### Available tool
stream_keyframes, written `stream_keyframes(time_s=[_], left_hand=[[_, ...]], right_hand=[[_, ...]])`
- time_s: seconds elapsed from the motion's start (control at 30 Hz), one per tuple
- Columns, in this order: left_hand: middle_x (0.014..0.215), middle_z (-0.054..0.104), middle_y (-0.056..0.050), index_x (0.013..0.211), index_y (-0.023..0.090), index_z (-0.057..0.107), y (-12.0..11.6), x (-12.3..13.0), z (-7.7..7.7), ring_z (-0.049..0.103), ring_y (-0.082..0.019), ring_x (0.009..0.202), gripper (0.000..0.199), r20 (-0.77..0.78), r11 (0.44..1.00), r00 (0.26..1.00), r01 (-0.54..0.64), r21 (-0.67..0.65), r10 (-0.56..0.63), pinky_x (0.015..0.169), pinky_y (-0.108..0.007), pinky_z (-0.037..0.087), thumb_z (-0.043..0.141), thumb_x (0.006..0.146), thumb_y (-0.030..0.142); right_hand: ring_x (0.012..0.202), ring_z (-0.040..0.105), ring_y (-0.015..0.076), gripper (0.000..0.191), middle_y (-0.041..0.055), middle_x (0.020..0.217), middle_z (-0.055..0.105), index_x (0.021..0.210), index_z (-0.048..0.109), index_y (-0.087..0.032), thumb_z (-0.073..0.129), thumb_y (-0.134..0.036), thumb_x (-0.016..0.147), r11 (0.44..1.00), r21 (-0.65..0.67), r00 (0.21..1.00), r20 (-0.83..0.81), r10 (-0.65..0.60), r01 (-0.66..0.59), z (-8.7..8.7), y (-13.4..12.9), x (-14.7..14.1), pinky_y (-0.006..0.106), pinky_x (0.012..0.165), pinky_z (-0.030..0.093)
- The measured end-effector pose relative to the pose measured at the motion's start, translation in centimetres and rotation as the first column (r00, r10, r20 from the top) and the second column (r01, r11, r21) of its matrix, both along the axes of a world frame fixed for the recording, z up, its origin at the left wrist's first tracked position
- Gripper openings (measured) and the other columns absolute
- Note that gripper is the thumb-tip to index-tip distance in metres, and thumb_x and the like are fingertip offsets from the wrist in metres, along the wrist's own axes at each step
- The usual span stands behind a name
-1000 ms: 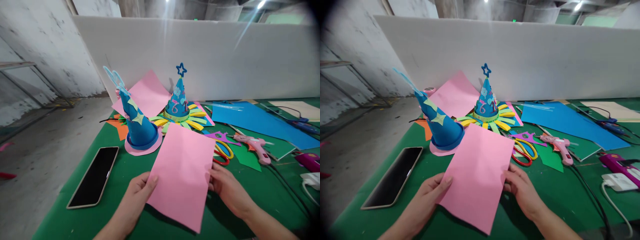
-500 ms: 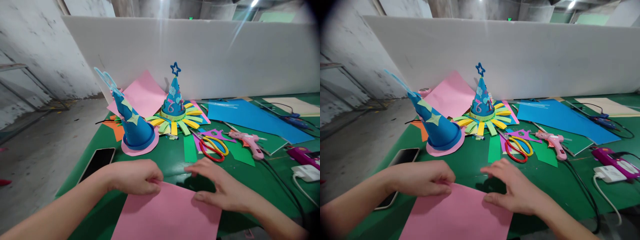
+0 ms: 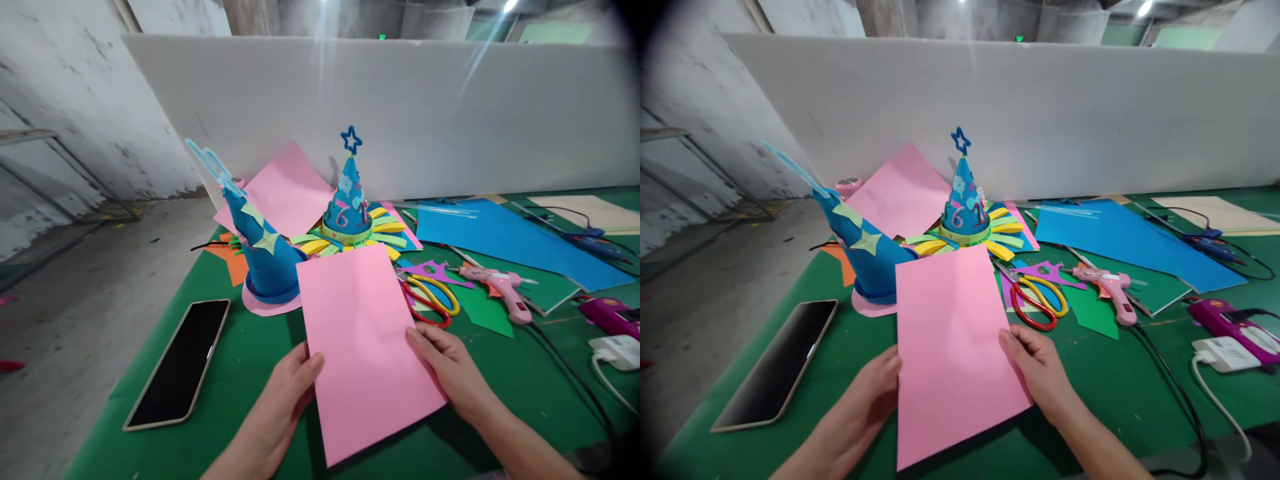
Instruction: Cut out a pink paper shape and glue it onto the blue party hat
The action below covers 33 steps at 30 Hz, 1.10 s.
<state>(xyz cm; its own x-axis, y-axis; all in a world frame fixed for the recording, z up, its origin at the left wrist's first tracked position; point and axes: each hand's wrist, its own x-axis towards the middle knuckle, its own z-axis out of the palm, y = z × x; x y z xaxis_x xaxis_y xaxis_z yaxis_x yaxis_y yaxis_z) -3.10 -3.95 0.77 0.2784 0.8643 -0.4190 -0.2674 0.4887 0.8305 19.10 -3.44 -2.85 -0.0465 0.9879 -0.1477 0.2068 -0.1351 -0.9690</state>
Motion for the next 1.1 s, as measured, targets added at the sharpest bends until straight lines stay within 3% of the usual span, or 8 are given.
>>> stream_keyframes(time_s=[0.17,0.27,0.37,0.63,0.8,0.97,1.03,1.1], left_hand=[[0.089,0.067,-0.014,0.096,0.01,0.06,0.0,2.3,-0.6,0.062,-0.026,0.081,0.034,0.06,0.971,0.986,-0.141,-0.195,0.156,0.072,-0.037,0.048,0.058,0.071,0.033],[0.082,0.069,-0.012,0.091,0.011,0.062,0.4,2.2,-0.7,0.063,-0.026,0.075,0.03,-0.048,0.978,0.988,-0.155,-0.141,0.149,0.065,-0.035,0.049,0.06,0.07,0.032],[0.077,0.069,-0.01,0.088,0.011,0.062,0.6,1.7,-1.2,0.064,-0.025,0.072,0.028,-0.13,0.984,0.981,-0.154,-0.085,0.142,0.062,-0.033,0.049,0.06,0.07,0.031],[0.073,0.069,-0.01,0.084,0.01,0.063,0.7,1.0,-2.4,0.064,-0.026,0.07,0.031,-0.074,0.97,0.981,-0.191,-0.148,0.181,0.061,-0.035,0.05,0.065,0.064,0.034],[0.081,0.068,-0.013,0.086,0.011,0.059,1.1,0.6,-1.8,0.064,-0.026,0.072,0.024,-0.052,0.925,0.951,-0.309,-0.222,0.305,0.064,-0.038,0.051,0.063,0.068,0.026],[0.086,0.067,-0.015,0.094,0.01,0.056,1.8,0.0,-2.3,0.064,-0.027,0.072,0.03,0.019,0.911,0.952,-0.288,-0.296,0.307,0.068,-0.042,0.051,0.063,0.067,0.023],[0.089,0.066,-0.015,0.095,0.01,0.056,2.0,0.0,-2.6,0.063,-0.027,0.077,0.031,0.066,0.912,0.951,-0.267,-0.31,0.301,0.07,-0.04,0.051,0.063,0.068,0.023],[0.089,0.066,-0.015,0.096,0.01,0.056,2.0,0.4,-2.7,0.063,-0.027,0.08,0.031,0.097,0.913,0.954,-0.239,-0.33,0.285,0.071,-0.038,0.051,0.062,0.069,0.023]], right_hand=[[0.059,0.047,0.0134,0.029,-0.0022,0.06,0.048,0.066,0.052,-0.019,0.04,-0.042,0.08,0.986,0.129,0.957,0.282,0.064,-0.104,0.7,0.9,1.1,0.023,0.054,0.039],[0.092,0.049,0.0219,0.027,0.0053,0.1,0.055,0.099,0.053,-0.02,0.04,-0.036,0.08,0.974,0.219,0.853,0.518,-0.064,-0.06,0.8,3.2,4.2,0.032,0.079,0.037],[0.096,0.047,0.0292,0.037,0.0123,0.116,0.046,0.11,0.048,-0.019,0.044,-0.026,0.074,0.975,0.216,0.685,0.718,-0.128,-0.044,0.3,5.8,7.1,0.038,0.075,0.037],[0.047,0.048,0.0168,0.015,0.0035,0.057,0.057,0.077,0.054,-0.019,0.051,-0.03,0.067,0.995,-0.002,0.5,0.865,0.054,-0.103,-0.2,10.5,8.7,0.025,0.042,0.025],[0.045,0.046,0.017,0.012,0.0019,0.054,0.054,0.071,0.051,-0.021,0.05,-0.032,0.068,0.991,-0.044,0.587,0.802,0.112,-0.129,0.8,9.7,9.1,0.026,0.041,0.025],[0.062,0.055,0.0197,0.02,0.0042,0.074,0.059,0.088,0.046,-0.022,0.038,-0.038,0.078,0.988,-0.052,0.797,0.585,0.149,-0.146,2.1,4.4,9.8,0.03,0.054,0.042],[0.069,0.056,0.02,0.028,0.0057,0.089,0.059,0.102,0.042,-0.025,0.032,-0.041,0.081,0.992,-0.062,0.885,0.448,0.13,-0.114,2.6,1.6,9.8,0.031,0.059,0.046],[0.073,0.057,0.0218,0.032,0.0059,0.089,0.059,0.103,0.046,-0.028,0.037,-0.046,0.079,0.986,-0.168,0.998,0.055,0.01,-0.001,2.8,-0.9,9.6,0.032,0.06,0.047]])
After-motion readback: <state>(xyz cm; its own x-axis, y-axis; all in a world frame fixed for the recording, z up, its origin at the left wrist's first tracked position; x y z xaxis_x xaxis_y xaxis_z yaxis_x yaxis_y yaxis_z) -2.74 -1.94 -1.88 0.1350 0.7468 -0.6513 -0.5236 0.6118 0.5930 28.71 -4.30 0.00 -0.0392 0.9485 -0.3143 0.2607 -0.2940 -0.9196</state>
